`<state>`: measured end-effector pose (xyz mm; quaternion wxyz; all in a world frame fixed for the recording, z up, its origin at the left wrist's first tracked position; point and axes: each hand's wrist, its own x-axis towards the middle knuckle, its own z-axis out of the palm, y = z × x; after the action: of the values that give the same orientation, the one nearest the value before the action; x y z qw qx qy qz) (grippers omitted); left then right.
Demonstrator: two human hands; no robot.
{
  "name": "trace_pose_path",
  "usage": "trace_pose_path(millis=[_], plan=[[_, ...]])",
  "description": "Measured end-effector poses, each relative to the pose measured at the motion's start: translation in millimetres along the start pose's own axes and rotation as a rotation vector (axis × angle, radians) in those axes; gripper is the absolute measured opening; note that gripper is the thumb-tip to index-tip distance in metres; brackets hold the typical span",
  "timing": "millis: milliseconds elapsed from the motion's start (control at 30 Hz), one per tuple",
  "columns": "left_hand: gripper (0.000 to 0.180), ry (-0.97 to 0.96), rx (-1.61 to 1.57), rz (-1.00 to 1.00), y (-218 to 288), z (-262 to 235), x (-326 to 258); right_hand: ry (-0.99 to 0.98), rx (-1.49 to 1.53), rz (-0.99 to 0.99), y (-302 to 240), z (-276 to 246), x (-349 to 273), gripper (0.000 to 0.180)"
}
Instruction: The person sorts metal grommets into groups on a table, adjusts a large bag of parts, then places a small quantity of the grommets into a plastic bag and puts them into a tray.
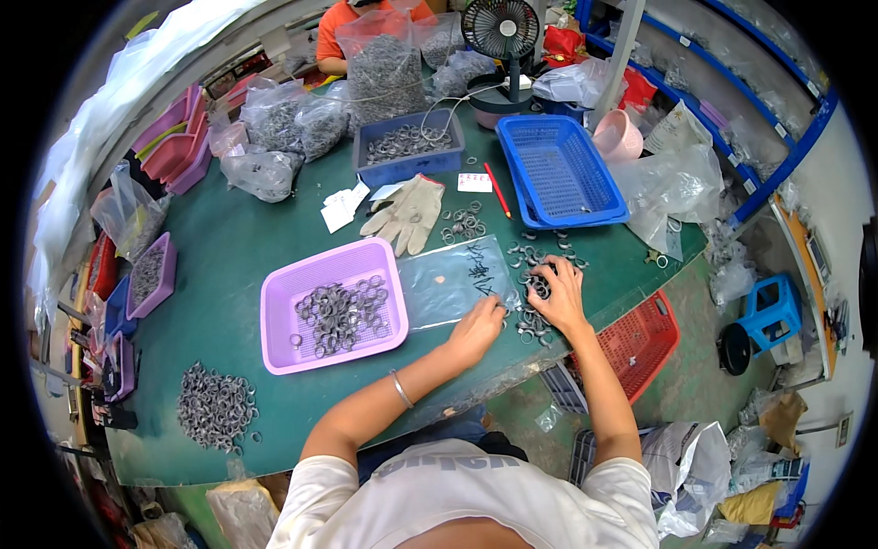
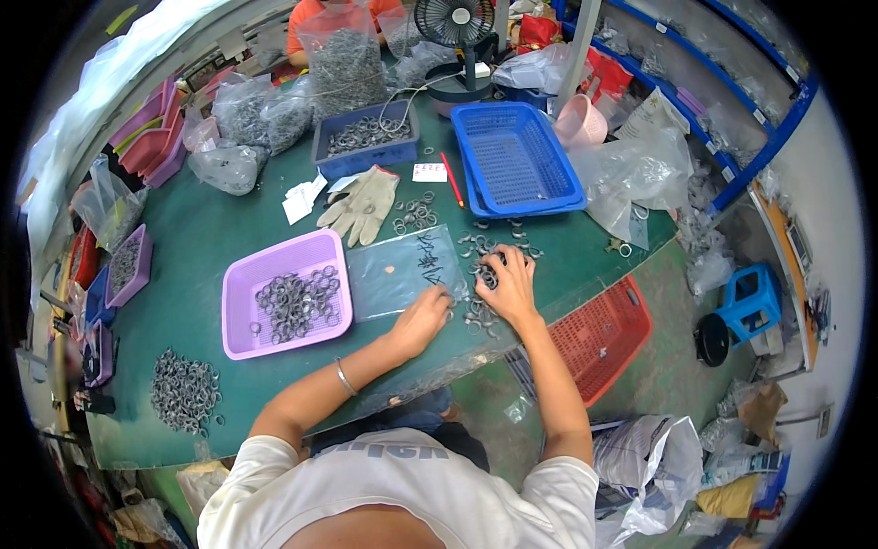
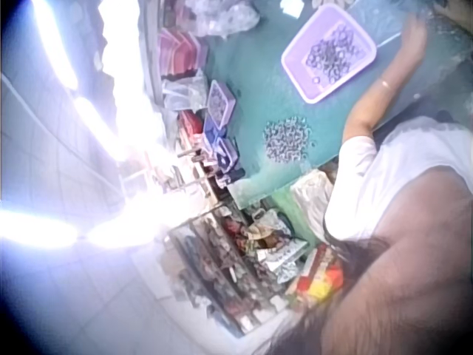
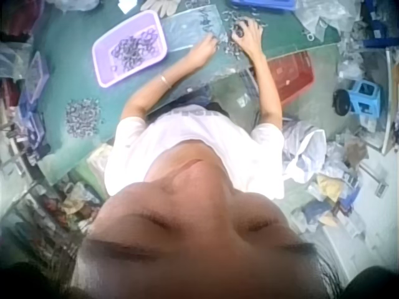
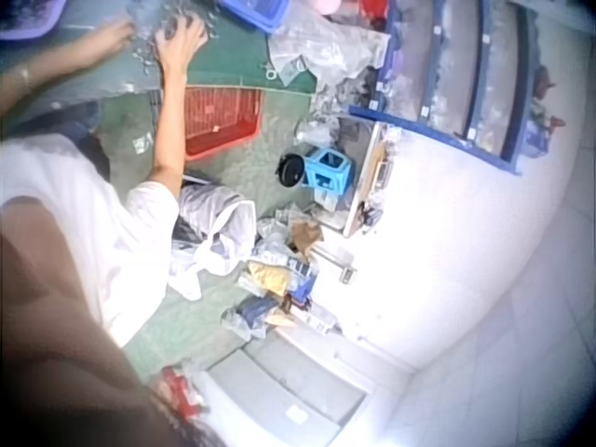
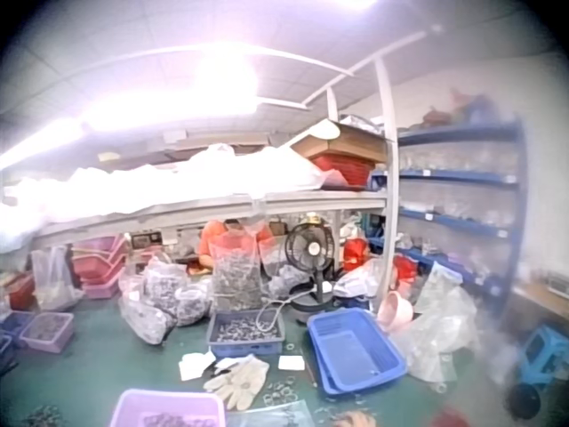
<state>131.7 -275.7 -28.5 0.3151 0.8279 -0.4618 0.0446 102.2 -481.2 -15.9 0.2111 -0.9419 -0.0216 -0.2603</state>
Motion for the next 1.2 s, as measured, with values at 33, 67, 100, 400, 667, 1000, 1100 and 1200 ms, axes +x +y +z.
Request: trace_pose_path(millis=[33, 67, 100, 400, 667, 1000, 1100, 1200], plan=[[0.02, 0.001, 0.003, -0.001, 1.2, -0.1, -1.1, 0.006, -0.003, 0.028, -1.5, 0.4, -0.1, 0.038], [0.02, -0.046, -0.021, -0.017, 4.6, -1.2, -1.7, 0.011, -0.008, 0.057, -2.7, 0.1, -0.3, 0.037], [0.019, -0.092, -0.044, -0.034, 7.4, -2.6, -1.9, 0.012, -0.007, 0.056, -2.5, 1.3, -0.7, 0.037], [0.021, -0.108, 0.016, -0.038, 14.0, -6.0, -4.1, -0.008, -0.223, 0.15, -17.6, 2.5, 1.1, 0.042], [0.016, 0.101, -0.131, -0.06, 15.4, -4.9, -7.7, 0.044, -0.296, 0.151, -12.4, 13.0, -0.6, 0.026], [0.011, 0.228, -0.749, -0.362, 49.7, -57.8, 0.7, 0.062, -0.296, 0.08, -3.8, 16.4, -8.2, 0.016], [0.011, 0.358, -0.742, -0.352, 32.5, -108.7, -14.3, 0.11, -0.238, 0.03, -5.5, 15.5, -3.6, 0.015], [0.012, 0.557, -0.33, -0.38, -15.8, -154.4, -31.3, 0.147, -0.198, -0.017, -7.1, 12.9, 0.9, 0.015]])
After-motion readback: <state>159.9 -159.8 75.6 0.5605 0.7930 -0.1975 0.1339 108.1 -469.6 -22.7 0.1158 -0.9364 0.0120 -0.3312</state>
